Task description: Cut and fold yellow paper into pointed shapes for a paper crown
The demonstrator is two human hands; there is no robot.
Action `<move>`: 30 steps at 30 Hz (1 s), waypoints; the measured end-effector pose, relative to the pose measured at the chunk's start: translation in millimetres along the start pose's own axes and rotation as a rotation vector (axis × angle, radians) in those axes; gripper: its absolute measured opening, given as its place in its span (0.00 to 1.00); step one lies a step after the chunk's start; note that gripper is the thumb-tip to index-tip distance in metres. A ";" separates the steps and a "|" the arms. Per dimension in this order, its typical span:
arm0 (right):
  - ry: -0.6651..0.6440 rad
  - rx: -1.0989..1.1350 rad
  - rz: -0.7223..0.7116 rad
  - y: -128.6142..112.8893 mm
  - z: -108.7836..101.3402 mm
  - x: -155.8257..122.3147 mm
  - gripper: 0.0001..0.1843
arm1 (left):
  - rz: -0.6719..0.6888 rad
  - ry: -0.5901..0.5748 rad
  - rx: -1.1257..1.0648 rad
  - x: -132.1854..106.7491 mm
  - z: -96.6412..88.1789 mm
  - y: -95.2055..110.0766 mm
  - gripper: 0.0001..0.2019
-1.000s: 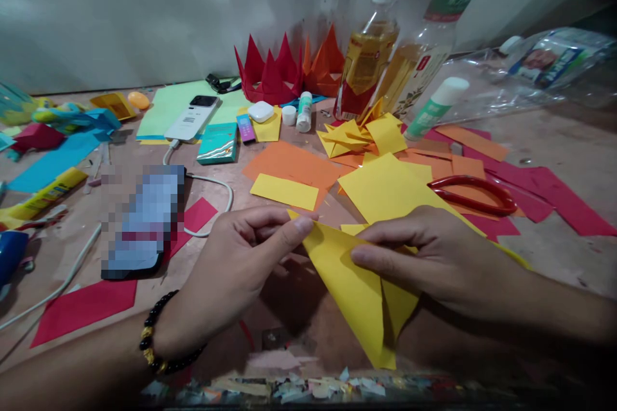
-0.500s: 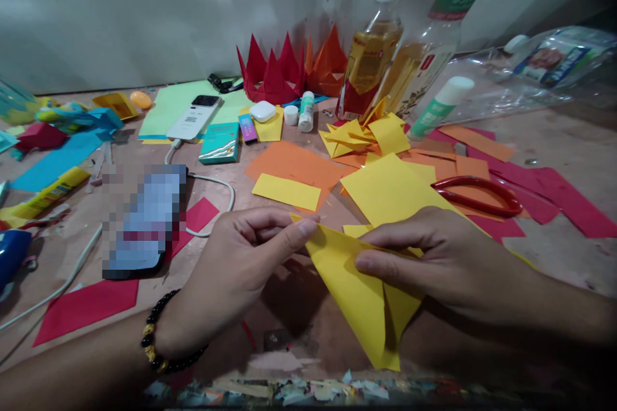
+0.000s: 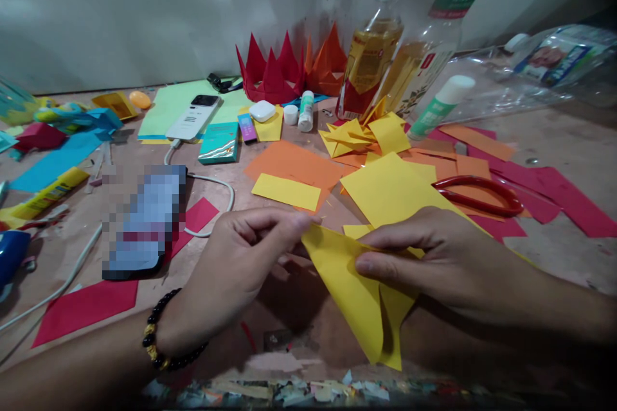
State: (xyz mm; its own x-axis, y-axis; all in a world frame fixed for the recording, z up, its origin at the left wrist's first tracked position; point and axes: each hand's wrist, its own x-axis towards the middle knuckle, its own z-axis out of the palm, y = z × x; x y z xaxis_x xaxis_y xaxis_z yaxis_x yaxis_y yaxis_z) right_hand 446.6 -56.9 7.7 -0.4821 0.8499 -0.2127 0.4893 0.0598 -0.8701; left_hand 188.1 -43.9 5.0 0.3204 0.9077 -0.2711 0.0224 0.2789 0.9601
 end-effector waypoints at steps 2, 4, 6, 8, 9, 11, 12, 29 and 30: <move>0.001 0.023 0.014 -0.8 0.3 -0.3 0.18 | 0.053 0.052 0.052 -0.6 0.7 0.5 0.12; -0.003 0.076 0.060 -1.5 0.5 -0.9 0.16 | 0.101 0.114 0.110 -1.5 1.1 0.7 0.13; -0.007 0.151 0.121 -2.1 0.4 -1.4 0.15 | 0.117 0.155 0.120 -2.1 0.8 0.5 0.15; 0.004 0.199 0.147 -2.8 -0.2 -1.4 0.13 | 0.109 0.161 0.074 -2.0 0.6 0.4 0.17; 0.023 0.201 0.137 -3.1 -0.8 -1.1 0.12 | 0.092 0.140 0.041 -1.6 0.8 0.6 0.18; 0.057 0.170 0.094 -3.3 -2.0 -0.1 0.11 | 0.029 0.047 0.004 -0.8 2.1 2.1 0.17; 0.065 0.151 0.073 -3.3 -2.6 0.4 0.11 | -0.004 -0.011 0.008 -0.5 3.0 3.3 0.15; 0.194 -0.183 -0.107 4.6 -1.8 5.9 0.15 | 0.108 0.053 0.105 5.3 4.3 -9.6 0.20; 0.262 -0.274 -0.159 8.1 -1.3 7.4 0.16 | 0.186 0.117 0.125 6.6 4.4 -12.1 0.26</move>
State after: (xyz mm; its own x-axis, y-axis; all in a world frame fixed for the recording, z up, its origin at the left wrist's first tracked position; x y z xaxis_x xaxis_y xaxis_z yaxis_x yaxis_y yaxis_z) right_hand 447.9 -49.4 -0.4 -0.3837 0.9211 0.0661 0.6159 0.3086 -0.7249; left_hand 194.1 -42.7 -8.1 0.2186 0.9718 -0.0882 0.0928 0.0693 0.9933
